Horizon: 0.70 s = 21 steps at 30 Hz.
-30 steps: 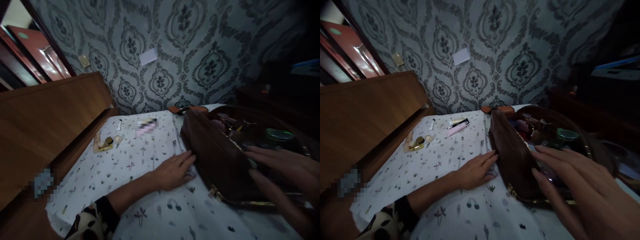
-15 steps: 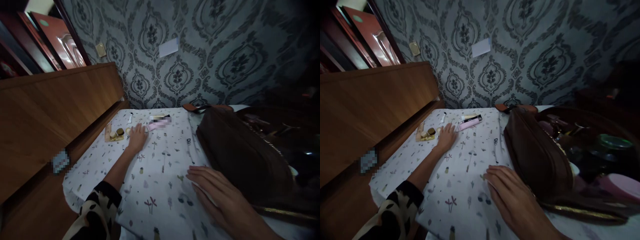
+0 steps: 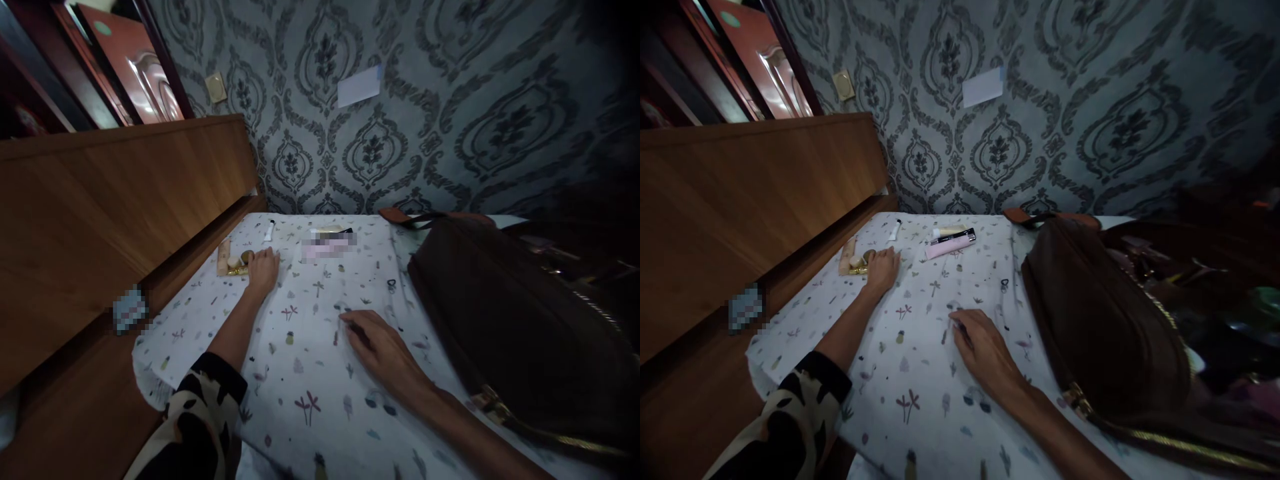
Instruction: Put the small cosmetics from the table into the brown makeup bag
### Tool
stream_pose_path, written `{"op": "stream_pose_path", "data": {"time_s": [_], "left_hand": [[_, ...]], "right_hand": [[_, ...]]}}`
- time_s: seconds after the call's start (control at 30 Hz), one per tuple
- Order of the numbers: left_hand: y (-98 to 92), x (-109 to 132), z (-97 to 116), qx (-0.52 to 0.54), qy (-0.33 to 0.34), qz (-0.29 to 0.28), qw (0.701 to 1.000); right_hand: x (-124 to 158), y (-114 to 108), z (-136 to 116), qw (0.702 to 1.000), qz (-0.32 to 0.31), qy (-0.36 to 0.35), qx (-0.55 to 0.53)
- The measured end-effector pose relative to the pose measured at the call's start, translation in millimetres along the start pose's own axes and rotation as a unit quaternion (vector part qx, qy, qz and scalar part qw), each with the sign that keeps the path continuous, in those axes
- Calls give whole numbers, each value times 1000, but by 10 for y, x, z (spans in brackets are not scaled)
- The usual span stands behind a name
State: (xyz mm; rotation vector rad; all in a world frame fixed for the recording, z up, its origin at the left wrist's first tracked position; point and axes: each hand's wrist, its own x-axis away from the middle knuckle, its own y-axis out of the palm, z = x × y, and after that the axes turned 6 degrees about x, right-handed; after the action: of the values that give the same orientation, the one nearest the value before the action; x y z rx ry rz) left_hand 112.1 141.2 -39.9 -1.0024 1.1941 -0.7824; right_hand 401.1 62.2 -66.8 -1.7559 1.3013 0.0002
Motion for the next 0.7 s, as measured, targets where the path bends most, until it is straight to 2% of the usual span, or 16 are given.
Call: {"op": "stream_pose_path", "data": {"time_s": [0.3, 0.47, 0.7], "left_hand": [[-81, 32, 82, 36, 35, -6, 999], [-54, 75, 166, 61, 70, -45, 995], [-77, 89, 215, 54, 64, -72, 994]], "right_hand": [[34, -1, 1, 1000, -10, -18, 1], [27, 15, 24, 1000, -18, -21, 6], [19, -9, 8, 999, -21, -31, 4]]}}
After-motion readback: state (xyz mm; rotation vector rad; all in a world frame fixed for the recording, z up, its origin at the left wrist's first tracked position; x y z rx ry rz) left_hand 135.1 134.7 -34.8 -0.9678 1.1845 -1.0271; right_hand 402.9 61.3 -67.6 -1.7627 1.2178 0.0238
